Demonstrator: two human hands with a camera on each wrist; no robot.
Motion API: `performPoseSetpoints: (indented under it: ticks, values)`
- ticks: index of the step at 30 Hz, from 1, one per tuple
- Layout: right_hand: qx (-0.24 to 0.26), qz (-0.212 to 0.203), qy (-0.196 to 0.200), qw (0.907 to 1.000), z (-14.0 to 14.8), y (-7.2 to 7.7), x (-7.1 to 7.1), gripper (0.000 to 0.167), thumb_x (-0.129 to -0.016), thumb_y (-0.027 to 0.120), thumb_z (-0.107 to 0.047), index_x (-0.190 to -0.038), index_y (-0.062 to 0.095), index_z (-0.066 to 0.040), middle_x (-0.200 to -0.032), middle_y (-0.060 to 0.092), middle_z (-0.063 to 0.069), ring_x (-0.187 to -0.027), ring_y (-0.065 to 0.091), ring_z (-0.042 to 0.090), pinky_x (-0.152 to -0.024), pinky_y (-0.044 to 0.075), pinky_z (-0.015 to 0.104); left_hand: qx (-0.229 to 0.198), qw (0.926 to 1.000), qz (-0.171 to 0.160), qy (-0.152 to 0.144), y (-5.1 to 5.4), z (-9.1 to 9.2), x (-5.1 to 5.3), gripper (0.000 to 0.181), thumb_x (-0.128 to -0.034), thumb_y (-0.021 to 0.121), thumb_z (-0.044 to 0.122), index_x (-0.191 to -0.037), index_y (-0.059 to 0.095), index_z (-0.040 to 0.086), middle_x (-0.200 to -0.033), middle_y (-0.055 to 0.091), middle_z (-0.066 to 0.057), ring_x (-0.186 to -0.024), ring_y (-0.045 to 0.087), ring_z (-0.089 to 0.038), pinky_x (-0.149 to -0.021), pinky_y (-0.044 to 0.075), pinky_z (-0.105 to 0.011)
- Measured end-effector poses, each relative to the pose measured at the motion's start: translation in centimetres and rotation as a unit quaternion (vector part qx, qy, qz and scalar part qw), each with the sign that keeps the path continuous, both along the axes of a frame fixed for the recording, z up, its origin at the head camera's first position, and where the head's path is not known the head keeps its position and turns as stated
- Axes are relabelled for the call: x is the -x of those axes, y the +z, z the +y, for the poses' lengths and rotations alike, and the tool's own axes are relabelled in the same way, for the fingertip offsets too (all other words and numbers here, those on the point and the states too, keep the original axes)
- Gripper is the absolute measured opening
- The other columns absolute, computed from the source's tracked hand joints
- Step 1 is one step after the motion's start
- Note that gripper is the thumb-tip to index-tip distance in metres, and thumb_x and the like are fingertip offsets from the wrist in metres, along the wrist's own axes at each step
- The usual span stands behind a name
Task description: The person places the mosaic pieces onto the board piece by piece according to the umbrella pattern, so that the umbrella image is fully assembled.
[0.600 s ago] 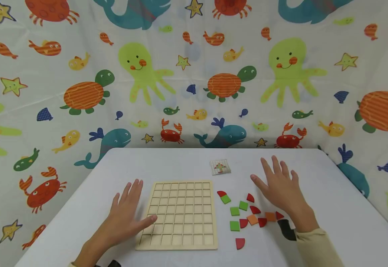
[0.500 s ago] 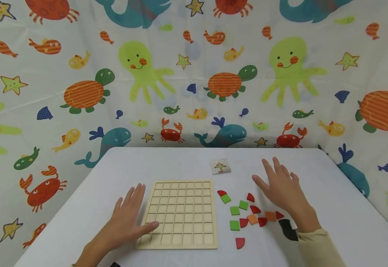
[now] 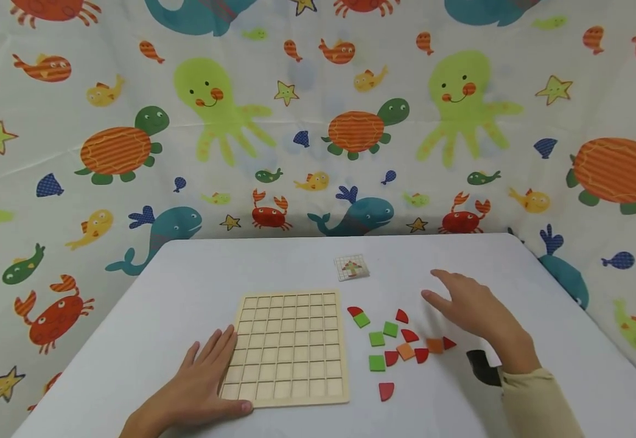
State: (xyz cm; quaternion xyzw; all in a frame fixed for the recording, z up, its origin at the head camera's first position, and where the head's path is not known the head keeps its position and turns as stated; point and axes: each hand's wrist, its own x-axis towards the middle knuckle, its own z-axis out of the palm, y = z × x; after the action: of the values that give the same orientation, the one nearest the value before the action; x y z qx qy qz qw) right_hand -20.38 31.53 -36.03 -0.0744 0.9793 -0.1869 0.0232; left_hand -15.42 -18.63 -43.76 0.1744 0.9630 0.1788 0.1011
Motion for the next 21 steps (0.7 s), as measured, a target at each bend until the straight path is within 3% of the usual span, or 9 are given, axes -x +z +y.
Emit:
performPoseSetpoints:
  ticks: [2, 5, 11, 16, 21]
  values:
    - [0.008, -0.032, 0.01, 0.9994, 0.7, 0.0, -0.1, 0.061, -0.104, 0.072, -0.036, -0.142, 0.058, 0.009, -0.118, 0.069, 0.03, -0.107, 0.065, 0.047, -0.087, 0.061, 0.059, -0.006, 1.0, -0.002, 0.0, -0.2, 0.0, 0.0, 0.141, -0.074, 0.075, 0.085, -0.167, 0.021, -0.007, -0.175, 0.017, -0.023, -0.162, 0.012, -0.044, -0.123, 0.005, -0.072]
    - [0.02, -0.096, 0.023, 0.9949, 1.8, -0.3, -0.1, 0.042, -0.101, 0.076, -0.031, -0.123, 0.067, 0.004, -0.097, 0.068, 0.01, -0.088, 0.063, 0.027, -0.076, 0.062, 0.046, -0.005, 1.0, 0.002, 0.0, -0.4, -0.1, 0.0, 0.142, -0.0743, 0.075, 0.084, -0.167, 0.02, -0.008, -0.175, 0.018, -0.024, -0.162, 0.012, -0.043, -0.123, 0.004, -0.071]
    - [0.062, -0.207, 0.016, 0.9763, 3.3, -1.3, -0.1, 0.021, -0.098, 0.078, -0.02, -0.112, 0.069, -0.007, -0.091, 0.062, 0.005, -0.081, 0.059, 0.021, -0.076, 0.058, 0.041, -0.008, 1.0, 0.0, -0.004, -0.3, -0.4, 0.1, 0.139, -0.0768, 0.074, 0.082, -0.167, 0.019, -0.008, -0.175, 0.017, -0.025, -0.162, 0.011, -0.044, -0.123, 0.004, -0.071]
    - [0.099, -0.233, 0.019, 0.9671, 3.6, -2.4, 0.2, 0.019, -0.095, 0.079, -0.012, -0.11, 0.067, -0.007, -0.093, 0.059, 0.007, -0.087, 0.057, 0.023, -0.078, 0.057, 0.04, -0.013, 0.9999, -0.006, -0.003, -0.3, -0.4, 0.1, 0.138, -0.0765, 0.075, 0.081, -0.167, 0.02, -0.008, -0.175, 0.018, -0.025, -0.162, 0.012, -0.044, -0.123, 0.004, -0.071]
    - [0.111, -0.228, 0.029, 0.9668, 3.3, -3.5, 0.4, 0.022, -0.092, 0.081, -0.008, -0.107, 0.066, -0.01, -0.092, 0.057, 0.008, -0.092, 0.054, 0.025, -0.076, 0.051, 0.04, -0.018, 0.9998, -0.009, -0.007, 0.0, -0.5, 0.1, 0.136, -0.0777, 0.076, 0.079, -0.167, 0.021, -0.008, -0.175, 0.017, -0.025, -0.162, 0.012, -0.043, -0.123, 0.004, -0.071]
